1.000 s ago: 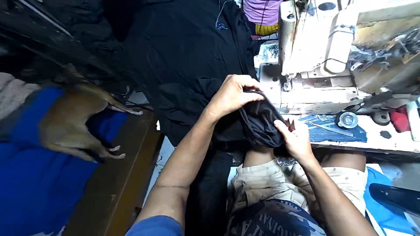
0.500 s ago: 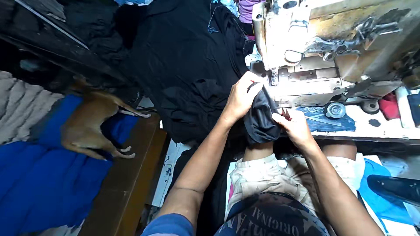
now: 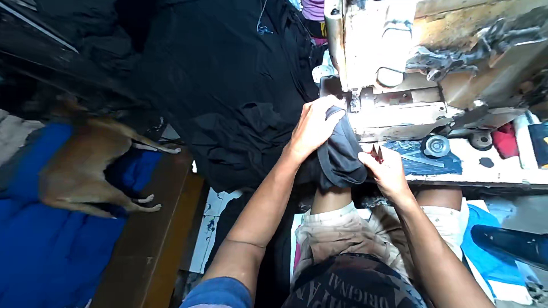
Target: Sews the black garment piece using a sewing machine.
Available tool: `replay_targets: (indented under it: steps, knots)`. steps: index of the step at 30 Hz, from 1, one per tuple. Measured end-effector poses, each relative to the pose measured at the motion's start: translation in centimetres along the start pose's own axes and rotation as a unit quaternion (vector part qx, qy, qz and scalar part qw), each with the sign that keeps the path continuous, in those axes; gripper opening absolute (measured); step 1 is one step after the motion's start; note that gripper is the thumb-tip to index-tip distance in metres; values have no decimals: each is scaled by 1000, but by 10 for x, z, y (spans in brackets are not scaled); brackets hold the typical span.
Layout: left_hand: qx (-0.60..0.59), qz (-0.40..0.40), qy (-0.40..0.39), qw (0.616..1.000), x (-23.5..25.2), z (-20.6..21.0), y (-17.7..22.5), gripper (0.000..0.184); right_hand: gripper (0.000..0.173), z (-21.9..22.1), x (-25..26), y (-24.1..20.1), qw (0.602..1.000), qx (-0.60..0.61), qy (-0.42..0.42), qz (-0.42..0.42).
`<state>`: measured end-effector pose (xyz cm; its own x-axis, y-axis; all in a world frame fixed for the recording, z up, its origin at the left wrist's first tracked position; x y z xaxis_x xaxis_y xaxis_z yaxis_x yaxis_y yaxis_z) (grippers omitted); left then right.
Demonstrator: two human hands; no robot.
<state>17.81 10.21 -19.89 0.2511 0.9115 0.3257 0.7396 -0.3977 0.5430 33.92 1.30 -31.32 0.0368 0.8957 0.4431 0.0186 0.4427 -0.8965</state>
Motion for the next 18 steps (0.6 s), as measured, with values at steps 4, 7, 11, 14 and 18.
replay_targets:
  steps: [4, 7, 11, 14, 18]
  knots:
    - [26, 19, 24, 999, 20, 8, -5, 15, 8, -5, 7, -9, 998, -44, 37, -24]
    - [21, 16, 25, 999, 35, 11, -9, 13, 26, -6, 12, -16, 996, -61, 56, -41]
    - [14, 29, 20, 999, 55, 11, -6, 15, 28, -8, 20, -18, 994, -52, 86, -45]
    - [-17, 1, 17, 1000, 74, 13, -8, 18, 20, -9, 31, -21, 991, -53, 109, -54]
    - [-112, -12, -7, 994, 94, 21, -10, 25, 13, -11, 41, -22, 983, -90, 143, -71]
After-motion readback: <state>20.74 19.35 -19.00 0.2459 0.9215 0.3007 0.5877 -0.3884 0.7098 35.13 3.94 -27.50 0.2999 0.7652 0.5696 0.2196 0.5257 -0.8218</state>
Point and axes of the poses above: each hand's wrist, its own x-axis towards the middle knuckle, its own z-axis out of the palm, y = z × x, the point moved 10 cm from there along x, towards the middle knuckle, and after that the axes turned 15 degrees about -z, right-handed, at the moved point
